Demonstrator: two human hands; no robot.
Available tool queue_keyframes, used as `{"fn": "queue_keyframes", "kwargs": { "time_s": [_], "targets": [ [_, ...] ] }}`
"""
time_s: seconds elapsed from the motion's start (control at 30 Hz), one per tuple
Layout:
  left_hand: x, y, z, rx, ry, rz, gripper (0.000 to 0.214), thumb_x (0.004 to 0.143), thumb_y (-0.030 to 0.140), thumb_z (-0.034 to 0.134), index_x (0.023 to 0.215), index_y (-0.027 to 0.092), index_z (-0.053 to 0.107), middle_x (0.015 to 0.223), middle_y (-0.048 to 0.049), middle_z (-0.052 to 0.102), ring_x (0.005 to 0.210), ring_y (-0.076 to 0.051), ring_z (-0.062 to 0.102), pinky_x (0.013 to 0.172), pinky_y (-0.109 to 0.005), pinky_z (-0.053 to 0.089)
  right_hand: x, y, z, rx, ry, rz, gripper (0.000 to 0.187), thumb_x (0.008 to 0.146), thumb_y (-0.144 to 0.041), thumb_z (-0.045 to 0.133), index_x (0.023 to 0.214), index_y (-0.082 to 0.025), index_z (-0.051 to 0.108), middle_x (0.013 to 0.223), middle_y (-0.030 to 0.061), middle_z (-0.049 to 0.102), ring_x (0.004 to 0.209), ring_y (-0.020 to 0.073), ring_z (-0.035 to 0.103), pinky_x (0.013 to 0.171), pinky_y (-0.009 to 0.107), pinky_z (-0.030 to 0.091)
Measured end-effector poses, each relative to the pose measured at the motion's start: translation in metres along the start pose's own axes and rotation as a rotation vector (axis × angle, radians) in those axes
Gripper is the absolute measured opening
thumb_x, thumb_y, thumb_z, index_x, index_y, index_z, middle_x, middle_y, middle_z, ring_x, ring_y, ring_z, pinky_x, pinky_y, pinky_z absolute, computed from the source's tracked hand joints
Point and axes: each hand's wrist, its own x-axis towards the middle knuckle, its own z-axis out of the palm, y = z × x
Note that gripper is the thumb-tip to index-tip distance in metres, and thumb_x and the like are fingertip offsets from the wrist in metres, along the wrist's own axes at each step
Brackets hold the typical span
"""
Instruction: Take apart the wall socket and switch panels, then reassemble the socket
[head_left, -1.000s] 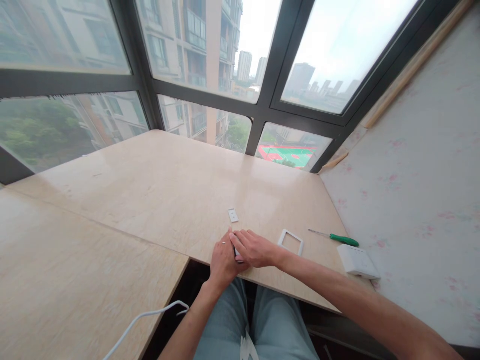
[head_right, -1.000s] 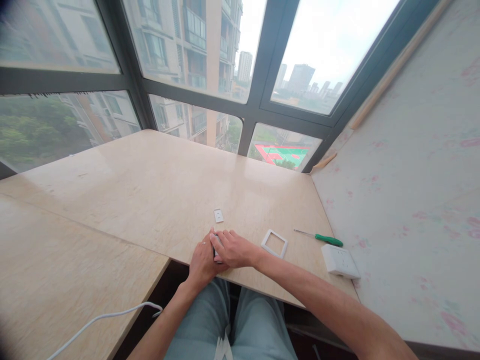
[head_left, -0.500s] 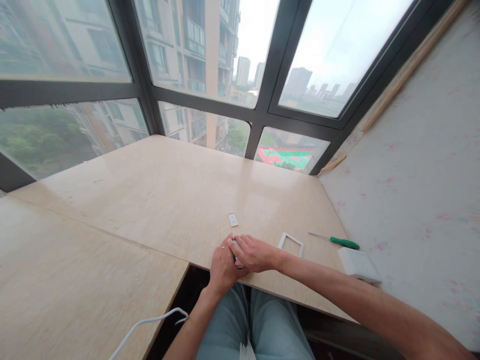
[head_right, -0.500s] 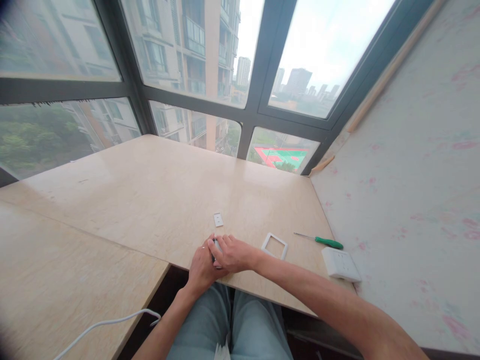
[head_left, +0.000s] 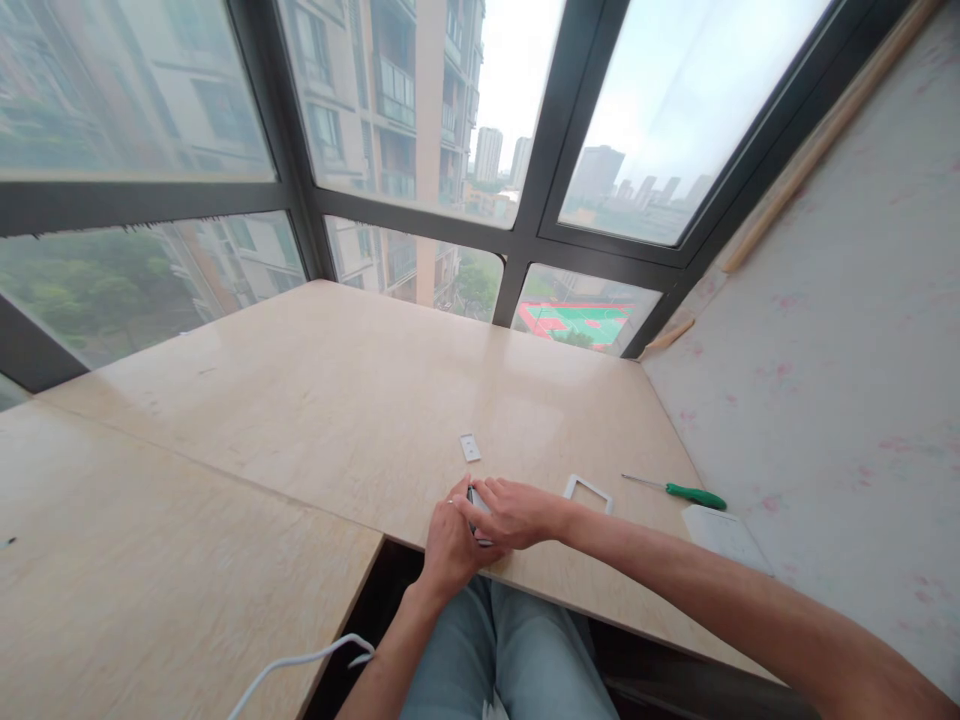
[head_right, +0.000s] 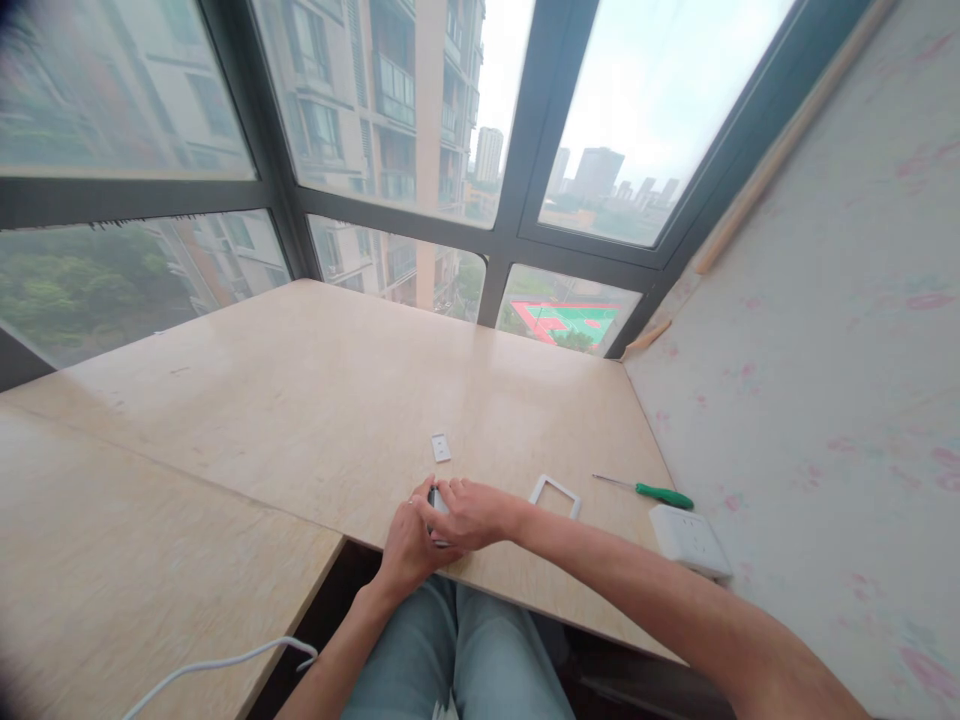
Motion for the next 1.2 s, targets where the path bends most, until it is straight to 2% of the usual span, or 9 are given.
{"fn": "queue_keyframes", "kwargs": {
  "time_s": [0.13,0.33,0.53,0.73,0.83,1.03,1.2],
  "targets": [
    [0.0,0.001,-0.003,-0.046,-0.004,-0.014,0.091,0.057,0.031,0.085,0.135,0.012,0.041,0.131,-0.0172,0.056,0.111,-0.033,0.062,0.094,-0.046,0.051,0.002,0.001,0.004,-0.039,0.003,-0.035,0.054,0.102,-0.039,0.03,0.138,0.0,0.036,0.104,0.0295,0.061,0.075,0.0282,0.063,0.059,0.036,0.046],
    [-0.001,0.002,-0.005,-0.092,-0.009,-0.046,0.094,0.054,0.029,0.085,0.135,0.011,0.041,0.129,-0.0173,0.056,0.11,-0.031,0.06,0.095,-0.044,0.05,0.002,0.002,0.008,-0.042,-0.025,-0.071,0.053,0.101,-0.036,0.032,0.139,0.0,0.034,0.096,0.0275,0.062,0.07,0.0267,0.061,0.055,0.033,0.043],
    [-0.001,0.003,-0.01,-0.113,-0.067,-0.075,0.094,0.055,0.031,0.086,0.136,0.013,0.041,0.131,-0.0163,0.055,0.114,-0.032,0.059,0.097,-0.045,0.049,0.001,0.002,0.001,-0.043,-0.021,-0.083,0.054,0.103,-0.04,0.027,0.143,-0.003,0.032,0.093,0.0261,0.064,0.07,0.0264,0.061,0.056,0.033,0.043],
    [0.0,0.007,-0.015,-0.051,-0.116,-0.031,0.094,0.055,0.03,0.088,0.134,0.014,0.041,0.133,-0.0167,0.053,0.118,-0.033,0.056,0.101,-0.048,0.046,-0.003,-0.004,0.002,0.032,-0.026,0.004,0.058,0.102,-0.051,0.033,0.14,-0.007,0.039,0.101,0.024,0.063,0.078,0.027,0.063,0.063,0.036,0.048],
    [0.0,0.005,-0.016,-0.04,-0.129,-0.003,0.094,0.056,0.031,0.088,0.135,0.016,0.039,0.135,-0.0163,0.053,0.121,-0.033,0.056,0.102,-0.048,0.046,-0.005,-0.007,0.008,0.086,0.023,0.068,0.058,0.101,-0.052,0.035,0.14,-0.009,0.042,0.104,0.0228,0.062,0.083,0.0257,0.063,0.07,0.036,0.049],
    [0.0,0.001,-0.014,-0.042,-0.097,0.031,0.097,0.054,0.03,0.089,0.136,0.018,0.038,0.135,-0.0147,0.054,0.123,-0.033,0.055,0.102,-0.048,0.046,-0.009,-0.009,0.017,0.221,0.107,0.174,0.06,0.098,-0.054,0.044,0.141,-0.012,0.045,0.116,0.0199,0.06,0.096,0.0249,0.06,0.081,0.036,0.05],
    [0.001,0.002,-0.015,-0.028,-0.081,0.055,0.094,0.057,0.031,0.087,0.136,0.018,0.038,0.134,-0.0147,0.055,0.124,-0.033,0.055,0.102,-0.048,0.047,-0.011,-0.011,0.019,0.301,0.133,0.234,0.061,0.098,-0.057,0.042,0.143,-0.015,0.046,0.122,0.0192,0.057,0.102,0.0261,0.056,0.086,0.04,0.05]
  ]
}}
